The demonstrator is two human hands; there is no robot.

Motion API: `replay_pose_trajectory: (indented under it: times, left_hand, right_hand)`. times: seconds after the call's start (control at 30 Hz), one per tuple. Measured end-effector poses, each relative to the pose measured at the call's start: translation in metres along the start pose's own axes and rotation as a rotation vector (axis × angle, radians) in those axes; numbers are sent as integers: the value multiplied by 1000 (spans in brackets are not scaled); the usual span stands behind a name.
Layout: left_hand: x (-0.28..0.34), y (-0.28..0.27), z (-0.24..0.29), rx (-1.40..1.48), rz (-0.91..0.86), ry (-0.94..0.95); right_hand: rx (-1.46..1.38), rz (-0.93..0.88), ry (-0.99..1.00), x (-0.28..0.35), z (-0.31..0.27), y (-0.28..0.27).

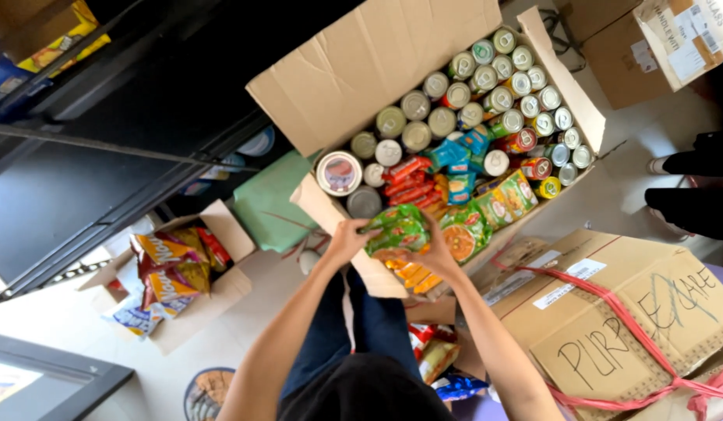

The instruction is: Untying a delivery box and stocking instant noodles, cheese spread, and mayonnaise packets onto grocery store shelves.

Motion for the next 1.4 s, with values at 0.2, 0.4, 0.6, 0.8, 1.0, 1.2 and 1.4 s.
replay_pose_trajectory:
  times: [0.2,0.4,0.6,0.8,1.0,1.2,1.4]
  left_hand:
    - [-2,-35,40,340,-209,-8]
    - [23,-47,100,1064,-364,-12]
    - [47,-84,174,1103,-334,261]
    - [48,-99,186,1012,-163,182]
    - [35,-132,182,739,198,153]
    - [45,-166,184,615,446,184]
    - [31,-119,136,588,443,53]
  right_hand:
    - [-829,-92,375,12,22,18]
    - [-1336,-144,373,24,7,22]
    - [-1573,134,371,30,-15,-2]
    - [-1283,181,137,36,-71,-48]
    - [-1013,359,117,40,-119,-93]
    - [-1452,528,-7,48,-115,-122]
    - [-1270,368,-169,54,-189,-91]
Point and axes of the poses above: each hand's wrist, its own x-axis away from the middle knuckle, its own y-axis out of the palm, z = x × y, the point moved 7 cm from there along -x, towards the middle knuckle, and after that the axes turned 13 degrees about -x, right-handed, at the moved point
